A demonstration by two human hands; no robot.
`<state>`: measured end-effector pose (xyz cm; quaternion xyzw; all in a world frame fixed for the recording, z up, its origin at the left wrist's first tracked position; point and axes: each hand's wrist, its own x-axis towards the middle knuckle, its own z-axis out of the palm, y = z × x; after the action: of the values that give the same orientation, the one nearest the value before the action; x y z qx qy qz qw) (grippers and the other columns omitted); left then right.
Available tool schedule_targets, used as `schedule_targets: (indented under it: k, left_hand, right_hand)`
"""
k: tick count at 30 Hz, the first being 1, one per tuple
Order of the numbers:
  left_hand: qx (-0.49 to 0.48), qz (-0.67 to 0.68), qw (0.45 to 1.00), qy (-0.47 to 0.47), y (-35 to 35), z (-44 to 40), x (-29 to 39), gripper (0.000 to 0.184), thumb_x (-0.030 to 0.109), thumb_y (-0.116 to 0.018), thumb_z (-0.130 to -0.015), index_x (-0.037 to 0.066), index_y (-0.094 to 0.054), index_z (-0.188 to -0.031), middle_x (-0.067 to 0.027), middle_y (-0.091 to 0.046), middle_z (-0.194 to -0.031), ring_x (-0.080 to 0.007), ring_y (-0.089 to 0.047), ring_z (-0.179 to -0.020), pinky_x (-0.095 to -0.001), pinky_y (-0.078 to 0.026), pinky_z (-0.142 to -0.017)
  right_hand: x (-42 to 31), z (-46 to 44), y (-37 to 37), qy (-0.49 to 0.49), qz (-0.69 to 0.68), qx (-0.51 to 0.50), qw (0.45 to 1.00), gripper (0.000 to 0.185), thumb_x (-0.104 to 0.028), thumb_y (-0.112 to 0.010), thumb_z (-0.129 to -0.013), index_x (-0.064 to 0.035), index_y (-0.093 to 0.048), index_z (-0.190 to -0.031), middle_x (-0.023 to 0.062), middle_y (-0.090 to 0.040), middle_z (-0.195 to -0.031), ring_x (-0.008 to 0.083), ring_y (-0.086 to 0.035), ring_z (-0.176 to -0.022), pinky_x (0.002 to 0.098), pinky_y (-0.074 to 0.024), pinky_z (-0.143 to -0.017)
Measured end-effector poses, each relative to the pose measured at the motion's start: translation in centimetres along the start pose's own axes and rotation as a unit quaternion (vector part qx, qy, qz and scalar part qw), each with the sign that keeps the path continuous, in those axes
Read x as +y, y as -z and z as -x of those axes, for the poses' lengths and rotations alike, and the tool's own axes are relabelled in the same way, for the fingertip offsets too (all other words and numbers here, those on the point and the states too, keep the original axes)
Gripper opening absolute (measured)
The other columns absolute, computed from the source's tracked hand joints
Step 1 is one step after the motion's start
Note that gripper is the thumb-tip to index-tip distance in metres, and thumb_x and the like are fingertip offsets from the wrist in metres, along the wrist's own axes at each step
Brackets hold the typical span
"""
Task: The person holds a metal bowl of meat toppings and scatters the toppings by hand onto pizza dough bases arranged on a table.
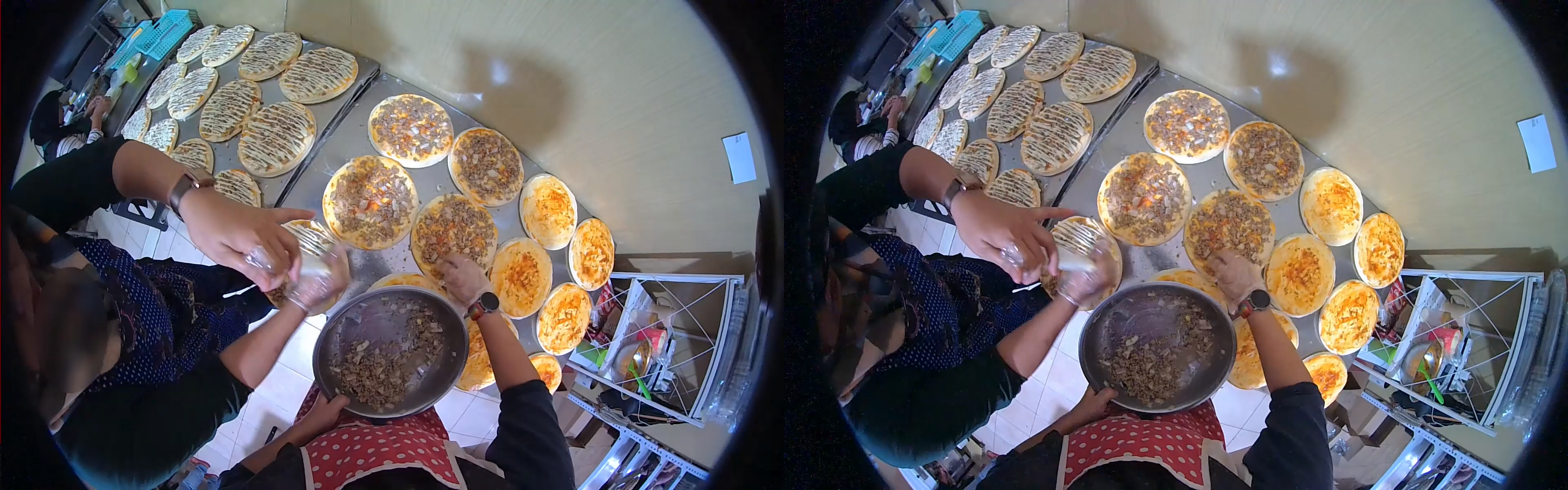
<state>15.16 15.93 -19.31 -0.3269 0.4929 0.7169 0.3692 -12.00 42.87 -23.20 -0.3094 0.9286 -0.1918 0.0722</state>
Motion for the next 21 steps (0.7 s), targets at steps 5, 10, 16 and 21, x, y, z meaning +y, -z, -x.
schedule_targets:
  k: [5, 10, 16, 21]
  left_hand:
    - [-0.004, -0.005, 1.000, 0.019, -0.8, 0.8, 1.9, 0.035, 0.007, -0.042, -0.072, -0.002, -0.035, -0.106, -0.0103, -0.049, -0.092, -0.0186, -0.051, -0.079, -0.0295, -0.044, -0.066]
    - [-0.011, -0.035, 0.999, -0.019, -1.0, 0.6, 1.3, 0.036, 0.007, -0.042, -0.072, -0.002, -0.035, -0.106, -0.0103, -0.048, -0.093, -0.0193, -0.050, -0.082, -0.0306, -0.043, -0.069]
    - [-0.018, 0.027, 0.999, -0.017, -0.9, 0.2, 0.5, 0.039, 0.008, -0.041, -0.072, -0.003, -0.032, -0.108, -0.0122, -0.046, -0.097, -0.0207, -0.048, -0.086, -0.0314, -0.041, -0.073]
    - [0.026, -0.091, 0.995, -0.002, -3.2, 1.5, 5.2, 0.038, 0.010, -0.041, -0.072, -0.005, -0.033, -0.105, -0.0149, -0.047, -0.096, -0.0205, -0.048, -0.086, -0.0302, -0.041, -0.073]
  right_hand:
    - [2.1, -0.9, 0.6, -0.092, -0.001, 0.071, 0.993, 0.025, -0.002, -0.045, -0.065, -0.0117, -0.056, -0.085, 0.0082, -0.054, -0.085, 0.0260, -0.052, -0.079, 0.0321, -0.0432, -0.069]
    - [2.8, -3.3, 0.3, -0.077, -0.053, 0.121, 0.988, 0.029, -0.004, -0.043, -0.068, -0.0136, -0.055, -0.093, 0.0082, -0.055, -0.092, 0.0236, -0.052, -0.086, 0.0305, -0.0414, -0.076]
    - [-1.0, -2.4, 6.4, -0.188, -0.044, 0.264, 0.945, 0.012, -0.003, -0.050, -0.071, -0.0092, -0.057, -0.079, 0.0079, -0.057, -0.080, 0.0232, -0.055, -0.075, 0.0283, -0.0438, -0.066]
    - [-10.3, 2.4, 8.6, -0.071, -0.143, -0.005, 0.987, 0.015, -0.012, -0.051, -0.068, -0.0096, -0.056, -0.083, 0.0098, -0.053, -0.076, 0.0250, -0.052, -0.074, 0.0334, -0.0432, -0.065]
